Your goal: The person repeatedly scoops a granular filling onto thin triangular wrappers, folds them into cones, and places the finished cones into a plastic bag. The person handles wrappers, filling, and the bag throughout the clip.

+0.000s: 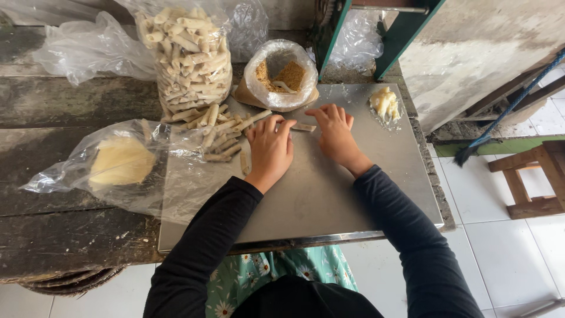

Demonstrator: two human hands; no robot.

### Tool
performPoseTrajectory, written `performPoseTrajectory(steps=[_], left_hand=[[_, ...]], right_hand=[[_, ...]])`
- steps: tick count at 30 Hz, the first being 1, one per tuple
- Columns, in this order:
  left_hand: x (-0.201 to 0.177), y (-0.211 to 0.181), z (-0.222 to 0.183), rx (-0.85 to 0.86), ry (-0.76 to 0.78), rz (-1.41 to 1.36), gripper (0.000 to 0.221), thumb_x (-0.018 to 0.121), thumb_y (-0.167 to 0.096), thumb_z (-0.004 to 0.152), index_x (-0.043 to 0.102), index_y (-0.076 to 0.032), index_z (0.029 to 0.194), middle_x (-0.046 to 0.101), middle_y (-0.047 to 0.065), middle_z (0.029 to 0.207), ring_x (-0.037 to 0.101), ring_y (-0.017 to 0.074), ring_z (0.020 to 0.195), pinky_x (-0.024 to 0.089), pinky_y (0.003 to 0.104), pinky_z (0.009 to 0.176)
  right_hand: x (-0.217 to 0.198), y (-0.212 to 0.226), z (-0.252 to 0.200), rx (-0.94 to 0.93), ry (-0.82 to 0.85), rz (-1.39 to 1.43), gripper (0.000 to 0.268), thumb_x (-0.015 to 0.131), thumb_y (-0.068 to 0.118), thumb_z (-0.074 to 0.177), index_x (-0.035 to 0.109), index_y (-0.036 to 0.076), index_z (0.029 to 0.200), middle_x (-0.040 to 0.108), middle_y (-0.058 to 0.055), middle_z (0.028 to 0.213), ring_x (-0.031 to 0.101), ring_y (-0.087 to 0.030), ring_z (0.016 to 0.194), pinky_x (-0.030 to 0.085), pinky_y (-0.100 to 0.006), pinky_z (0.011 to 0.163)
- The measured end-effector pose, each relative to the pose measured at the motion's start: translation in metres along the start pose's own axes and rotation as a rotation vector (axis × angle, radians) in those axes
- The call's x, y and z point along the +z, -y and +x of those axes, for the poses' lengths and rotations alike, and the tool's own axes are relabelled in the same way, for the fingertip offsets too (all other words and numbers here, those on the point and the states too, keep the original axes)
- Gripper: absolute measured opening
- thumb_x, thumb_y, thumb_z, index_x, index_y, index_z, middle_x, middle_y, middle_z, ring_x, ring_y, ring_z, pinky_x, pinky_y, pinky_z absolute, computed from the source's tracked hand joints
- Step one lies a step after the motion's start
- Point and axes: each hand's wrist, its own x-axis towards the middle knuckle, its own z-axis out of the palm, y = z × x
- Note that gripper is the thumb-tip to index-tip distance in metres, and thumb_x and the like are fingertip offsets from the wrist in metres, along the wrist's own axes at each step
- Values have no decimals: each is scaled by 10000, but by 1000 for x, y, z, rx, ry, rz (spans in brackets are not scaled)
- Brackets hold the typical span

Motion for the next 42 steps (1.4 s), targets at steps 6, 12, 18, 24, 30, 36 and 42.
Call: performPoseTrajectory(steps=[6, 12, 18, 24, 30, 36, 42], left_hand=[[-42, -30, -10, 27, -21, -164, 281, 697, -157, 945, 673, -151, 1225, 592, 59, 1199, 580, 260, 1036, 399, 458, 910], [-99, -46, -69, -100, -121, -9, 291, 727, -284, 966, 686, -168, 1230, 621, 26, 1199, 581, 234, 1052, 398, 444, 922], [-131, -9, -112, -284, -150, 263, 455, 750, -343, 902, 644, -118, 1284, 626, 74, 1199, 560, 276, 1099, 378, 457, 922], [-133, 11, -141, -323, 0, 223, 301, 648, -111, 962, 656, -72, 1260, 665, 84, 1069, 639, 277, 1020, 415, 408, 887], [-198, 12, -156, -395, 257, -44, 115, 637, -86, 913, 734, -118, 967, 697, 39, 917, 656, 242, 908, 415, 402, 874], [-286, -4, -109, -268, 405, -15, 128, 659, -134, 862, 730, -106, 964, 717, 60, 963, 667, 248, 928, 433, 431, 860], [-295, 30, -43, -195, -43, 110, 130, 645, -115, 987, 657, -20, 1074, 658, 158, 1025, 645, 345, 962, 499, 453, 831]], right_hand=[[8, 5, 0, -43, -29, 16, 263, 672, 116, 908, 742, 177, 1155, 615, -98, 1172, 526, -313, 1164, 363, -466, 971], [14, 29, 9, -140, -131, -65, 95, 680, 140, 935, 725, 120, 1016, 672, -73, 1034, 607, -308, 1032, 457, -439, 907], [18, 91, 21, -214, -153, 145, 75, 640, 81, 970, 688, 59, 1023, 672, -126, 1023, 629, -357, 987, 502, -450, 867], [20, 137, 68, -160, -162, 328, 113, 621, 89, 1020, 685, 38, 1097, 690, -142, 1013, 647, -373, 940, 512, -450, 808], [23, 149, 92, -326, -37, 230, 304, 595, 39, 955, 672, 60, 1248, 642, -154, 1065, 604, -371, 1034, 500, -443, 892], [51, 167, 110, -356, 122, 185, 444, 682, 287, 965, 621, 166, 1388, 554, -203, 1229, 549, -399, 1154, 475, -505, 974], [71, 176, 97, -374, 142, 1, 883, 834, 631, 668, 553, 188, 1379, 412, -268, 1351, 509, -487, 1207, 442, -587, 943]])
